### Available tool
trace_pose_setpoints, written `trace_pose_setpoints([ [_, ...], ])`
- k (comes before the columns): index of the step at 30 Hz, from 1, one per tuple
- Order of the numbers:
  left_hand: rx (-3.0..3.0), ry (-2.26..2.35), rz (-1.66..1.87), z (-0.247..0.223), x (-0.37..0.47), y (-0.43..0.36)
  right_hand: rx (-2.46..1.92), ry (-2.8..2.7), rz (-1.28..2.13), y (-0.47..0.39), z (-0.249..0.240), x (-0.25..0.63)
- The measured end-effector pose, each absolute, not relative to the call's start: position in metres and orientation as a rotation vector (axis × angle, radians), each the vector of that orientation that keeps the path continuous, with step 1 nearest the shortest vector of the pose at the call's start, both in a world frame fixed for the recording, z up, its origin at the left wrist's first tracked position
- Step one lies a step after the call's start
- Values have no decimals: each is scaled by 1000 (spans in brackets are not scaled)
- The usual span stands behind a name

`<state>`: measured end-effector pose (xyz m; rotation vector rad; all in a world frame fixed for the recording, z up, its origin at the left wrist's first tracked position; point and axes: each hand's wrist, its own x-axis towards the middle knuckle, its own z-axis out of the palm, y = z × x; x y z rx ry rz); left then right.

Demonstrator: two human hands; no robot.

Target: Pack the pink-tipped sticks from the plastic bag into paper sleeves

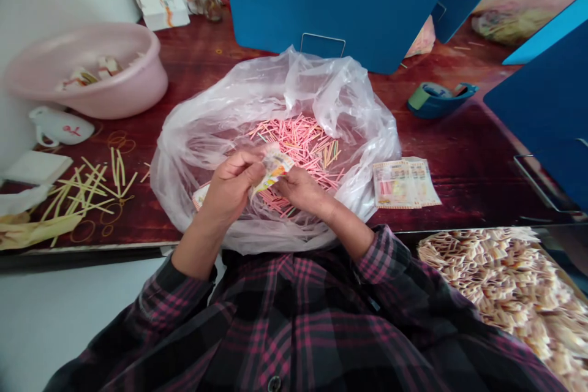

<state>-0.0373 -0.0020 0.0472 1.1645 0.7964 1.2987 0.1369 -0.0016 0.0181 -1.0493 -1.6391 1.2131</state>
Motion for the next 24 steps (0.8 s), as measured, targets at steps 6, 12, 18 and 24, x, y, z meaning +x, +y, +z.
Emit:
trace_pose_setpoints([
  [6, 966, 802, 1520, 53, -47, 5, -1063, -1544, 1241, -2, 19, 138],
  [12, 1014, 913, 1241, 44, -52, -1, -1040, -1371, 997, 9, 17, 142],
  [18, 971, 912, 1340, 37, -57, -6, -1269, -1645, 795, 14, -9, 149],
  [24, 953, 973, 1307, 30, -58, -15, -1113, -1434, 864, 9, 21, 151],
])
